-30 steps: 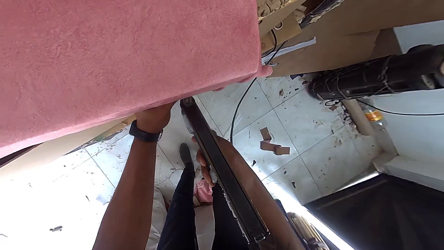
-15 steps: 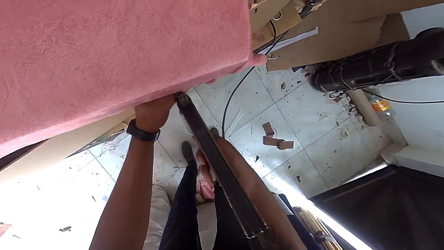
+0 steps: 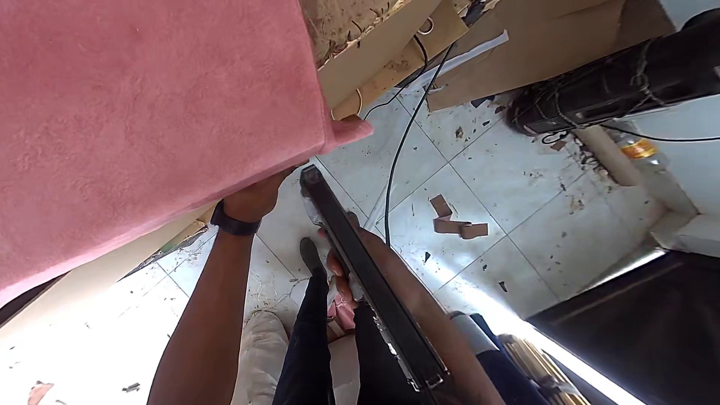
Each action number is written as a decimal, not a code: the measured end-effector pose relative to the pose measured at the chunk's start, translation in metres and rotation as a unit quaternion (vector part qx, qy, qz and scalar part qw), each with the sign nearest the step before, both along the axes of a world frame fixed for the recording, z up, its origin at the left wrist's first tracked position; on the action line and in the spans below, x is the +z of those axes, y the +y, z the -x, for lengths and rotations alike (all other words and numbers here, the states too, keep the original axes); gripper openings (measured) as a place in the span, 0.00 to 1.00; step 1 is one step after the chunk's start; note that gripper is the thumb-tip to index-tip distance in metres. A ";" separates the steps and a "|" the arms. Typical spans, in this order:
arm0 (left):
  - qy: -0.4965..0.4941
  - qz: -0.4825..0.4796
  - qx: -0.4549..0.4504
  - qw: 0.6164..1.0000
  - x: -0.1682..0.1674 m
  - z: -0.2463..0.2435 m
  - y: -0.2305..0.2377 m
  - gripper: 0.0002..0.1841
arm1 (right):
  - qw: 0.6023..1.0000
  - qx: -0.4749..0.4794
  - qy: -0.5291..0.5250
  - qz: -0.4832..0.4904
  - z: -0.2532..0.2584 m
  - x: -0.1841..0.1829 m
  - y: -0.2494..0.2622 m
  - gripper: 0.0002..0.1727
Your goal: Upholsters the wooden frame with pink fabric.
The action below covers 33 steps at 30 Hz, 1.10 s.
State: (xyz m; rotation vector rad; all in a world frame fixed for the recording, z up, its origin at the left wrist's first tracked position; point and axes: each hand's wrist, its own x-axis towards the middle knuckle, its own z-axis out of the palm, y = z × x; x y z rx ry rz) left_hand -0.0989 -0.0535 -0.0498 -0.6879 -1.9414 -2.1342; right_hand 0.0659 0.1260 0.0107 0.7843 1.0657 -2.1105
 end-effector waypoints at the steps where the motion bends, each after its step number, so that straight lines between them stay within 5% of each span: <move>1: 0.000 -0.003 0.006 1.000 -0.001 -0.001 0.000 0.20 | 1.000 0.006 -0.001 -0.004 0.005 0.001 -0.001 0.31; 16: -0.033 0.040 0.112 0.992 -0.001 -0.010 -0.001 0.20 | 0.997 0.038 0.028 -0.056 0.028 0.011 0.003 0.29; 21: -0.105 0.027 0.164 0.981 0.007 -0.020 0.006 0.25 | 0.995 0.052 0.042 -0.079 0.019 0.011 0.016 0.36; 24: -0.194 -0.007 0.146 0.970 0.020 -0.034 0.009 0.24 | 0.987 0.049 0.046 -0.145 -0.001 0.019 0.044 0.32; 27: -0.259 -0.036 0.029 0.965 0.047 -0.056 0.010 0.20 | 0.967 0.054 0.041 -0.247 -0.017 0.035 0.094 0.36; 33: -0.406 -0.131 0.084 0.900 0.111 -0.092 0.021 0.42 | 0.894 0.032 0.122 -0.429 0.045 0.107 0.205 0.31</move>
